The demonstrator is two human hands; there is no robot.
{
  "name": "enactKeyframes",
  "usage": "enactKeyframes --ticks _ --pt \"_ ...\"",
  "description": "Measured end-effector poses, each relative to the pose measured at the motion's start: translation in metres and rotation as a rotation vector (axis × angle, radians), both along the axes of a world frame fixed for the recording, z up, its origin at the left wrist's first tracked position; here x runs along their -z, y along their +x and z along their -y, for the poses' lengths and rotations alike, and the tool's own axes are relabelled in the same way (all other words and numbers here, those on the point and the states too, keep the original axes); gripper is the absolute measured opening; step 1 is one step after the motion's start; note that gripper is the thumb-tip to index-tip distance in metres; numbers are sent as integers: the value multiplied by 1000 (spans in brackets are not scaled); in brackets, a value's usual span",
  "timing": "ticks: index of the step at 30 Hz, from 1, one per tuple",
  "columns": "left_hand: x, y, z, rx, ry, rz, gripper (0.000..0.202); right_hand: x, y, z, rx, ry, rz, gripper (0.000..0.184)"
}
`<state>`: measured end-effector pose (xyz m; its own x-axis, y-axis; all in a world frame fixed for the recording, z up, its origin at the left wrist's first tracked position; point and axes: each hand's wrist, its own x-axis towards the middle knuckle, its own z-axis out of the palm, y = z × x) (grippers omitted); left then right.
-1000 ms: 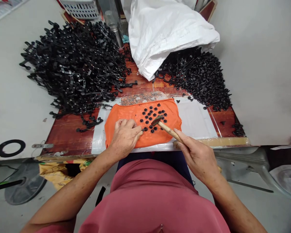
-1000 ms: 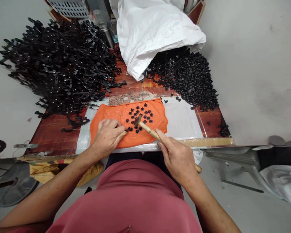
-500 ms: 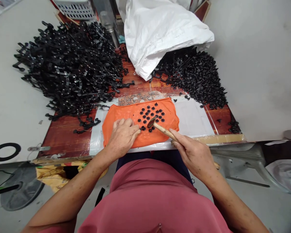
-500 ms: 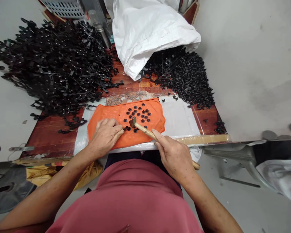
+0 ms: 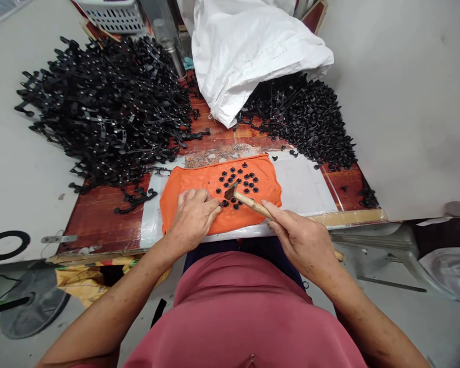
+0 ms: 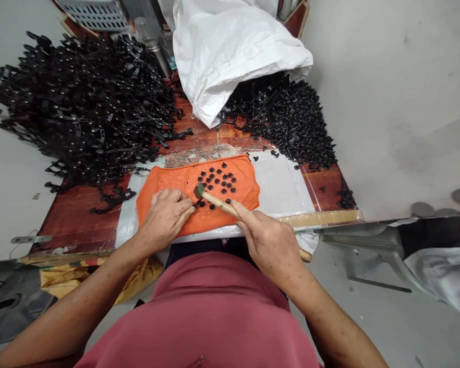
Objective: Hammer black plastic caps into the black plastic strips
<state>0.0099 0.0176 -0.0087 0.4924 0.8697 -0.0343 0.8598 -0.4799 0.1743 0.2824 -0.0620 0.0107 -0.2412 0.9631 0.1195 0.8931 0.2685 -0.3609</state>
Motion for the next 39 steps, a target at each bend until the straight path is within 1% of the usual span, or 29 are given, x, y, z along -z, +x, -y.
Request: enactKeyframes --ticks 3,8,12,16,18,21,23,25,26,27,29,32,34,36,37,39 --pt "1 -1 -1 -1 -16 45 36 0 -4 -2 -8 29 7 47" --pt "4 -2 -1 -13 -11 77 37 1 -11 -4 -22 9 192 49" --pt "7 -1 1 -30 -10 60 38 1 -14 -2 -1 76 162 49" --pt "11 1 3 -48 -7 60 36 5 -19 -2 -32 -5 261 53" --pt "9 -3 1 -29 -8 63 37 5 -20 -4 -36 -34 284 54" --pt "-5 -19 -6 75 -38 123 36 4 -19 -8 -29 -32 288 53" --pt "-18 -32 -13 205 -70 160 36 4 -16 -11 -38 -25 276 51" --pt "-29 -42 -19 350 -111 139 40 7 -13 -13 -52 -19 253 50" --pt "-32 -45 -21 403 -133 114 44 8 -12 -14 -61 -17 241 50" --pt "-34 -46 -23 434 -149 91 48 9 -11 -14 -67 -14 231 50" --pt "-31 -44 -27 453 -152 58 49 11 -11 -14 -66 -7 223 51" --pt "-21 -38 -29 491 -100 23 39 12 -13 -12 -48 -1 223 51" --pt "-18 -36 -27 519 -68 -15 33 12 -11 -12 -45 -2 213 51" --pt "-22 -37 -25 493 -45 -43 27 11 -7 -11 -38 6 152 50" --pt "-26 -38 -24 440 -34 -38 26 10 -4 -11 -25 18 93 50" --pt "-36 -42 -24 280 -37 26 26 9 4 -9 22 53 -55 49"
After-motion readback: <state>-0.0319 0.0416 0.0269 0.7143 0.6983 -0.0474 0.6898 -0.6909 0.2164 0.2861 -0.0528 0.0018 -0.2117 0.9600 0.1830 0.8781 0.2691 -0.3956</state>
